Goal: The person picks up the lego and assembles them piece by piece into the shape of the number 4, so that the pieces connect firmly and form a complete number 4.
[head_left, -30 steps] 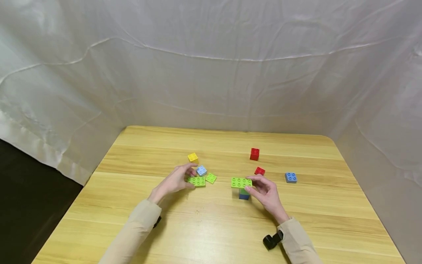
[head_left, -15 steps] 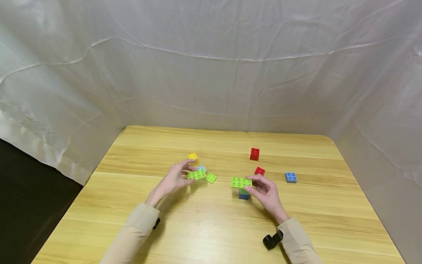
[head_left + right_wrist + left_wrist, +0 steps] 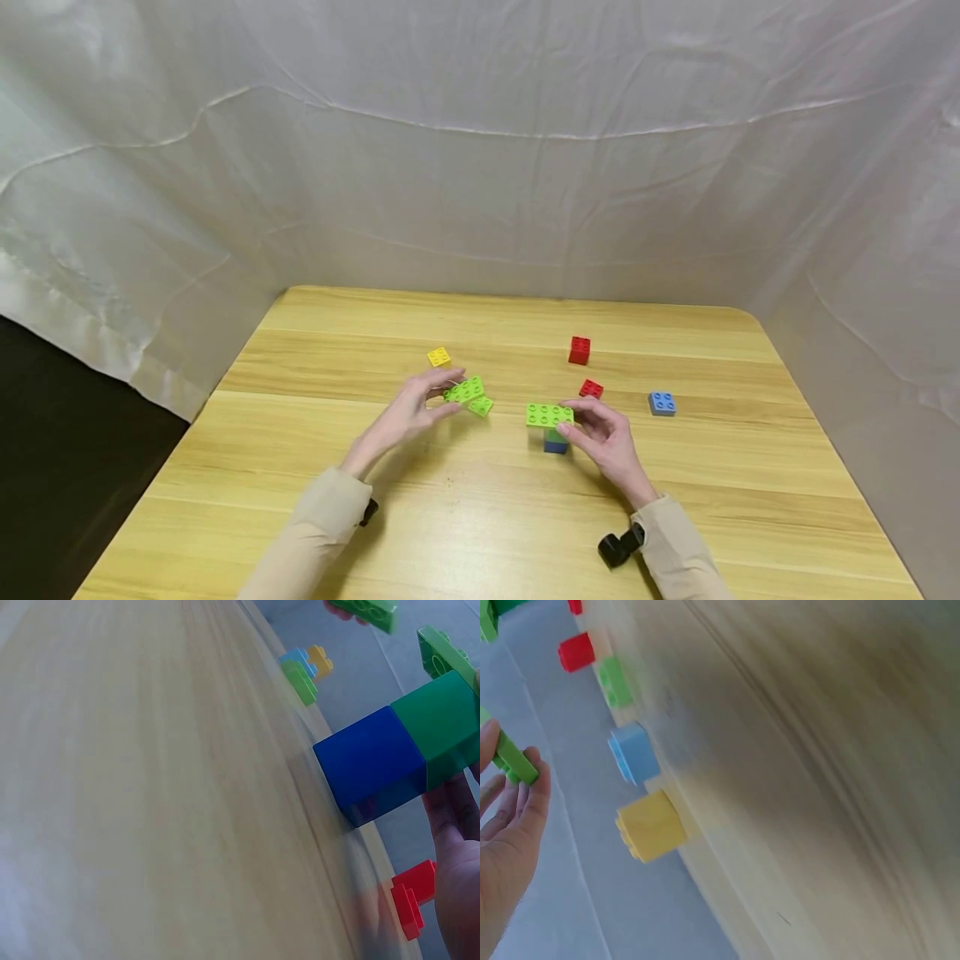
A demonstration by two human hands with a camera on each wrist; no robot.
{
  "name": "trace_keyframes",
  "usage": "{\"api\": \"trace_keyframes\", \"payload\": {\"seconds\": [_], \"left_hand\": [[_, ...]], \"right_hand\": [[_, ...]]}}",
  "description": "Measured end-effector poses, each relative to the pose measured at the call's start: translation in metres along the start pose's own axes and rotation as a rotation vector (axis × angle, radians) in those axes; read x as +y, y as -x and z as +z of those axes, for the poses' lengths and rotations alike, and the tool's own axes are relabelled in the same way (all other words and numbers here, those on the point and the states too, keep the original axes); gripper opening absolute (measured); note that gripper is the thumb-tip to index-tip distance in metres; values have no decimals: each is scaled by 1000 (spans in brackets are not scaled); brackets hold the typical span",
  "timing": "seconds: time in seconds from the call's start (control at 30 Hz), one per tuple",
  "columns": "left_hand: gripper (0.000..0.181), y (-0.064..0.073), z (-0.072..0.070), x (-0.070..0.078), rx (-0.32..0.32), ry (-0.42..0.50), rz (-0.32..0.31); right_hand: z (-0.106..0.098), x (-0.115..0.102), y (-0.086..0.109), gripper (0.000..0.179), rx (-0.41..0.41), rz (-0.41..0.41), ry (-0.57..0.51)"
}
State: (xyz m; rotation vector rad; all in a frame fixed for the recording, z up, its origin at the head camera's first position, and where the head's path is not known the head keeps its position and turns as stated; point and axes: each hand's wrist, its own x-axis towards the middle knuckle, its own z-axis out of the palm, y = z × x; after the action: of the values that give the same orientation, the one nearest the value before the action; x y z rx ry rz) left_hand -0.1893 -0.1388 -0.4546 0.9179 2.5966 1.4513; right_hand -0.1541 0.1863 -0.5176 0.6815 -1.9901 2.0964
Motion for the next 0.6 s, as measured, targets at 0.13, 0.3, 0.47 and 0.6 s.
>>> {"api": "trace_keyframes", "payload": {"seconds": [0.13, 0.3, 0.47, 0.6], "left_hand": [[50, -3, 7, 9, -4, -30, 12], [47, -7, 15, 17, -1, -34, 28], [44, -11, 24, 20, -8, -56, 79], [43, -16, 31, 24, -33, -84, 118]], "right_hand": [[-1, 0, 0, 31, 3, 9, 2], [-1, 0, 0, 31, 1, 9, -2], [-1, -1, 0, 31, 2, 9, -4], [0, -1, 0, 31, 6, 18, 0]]}}
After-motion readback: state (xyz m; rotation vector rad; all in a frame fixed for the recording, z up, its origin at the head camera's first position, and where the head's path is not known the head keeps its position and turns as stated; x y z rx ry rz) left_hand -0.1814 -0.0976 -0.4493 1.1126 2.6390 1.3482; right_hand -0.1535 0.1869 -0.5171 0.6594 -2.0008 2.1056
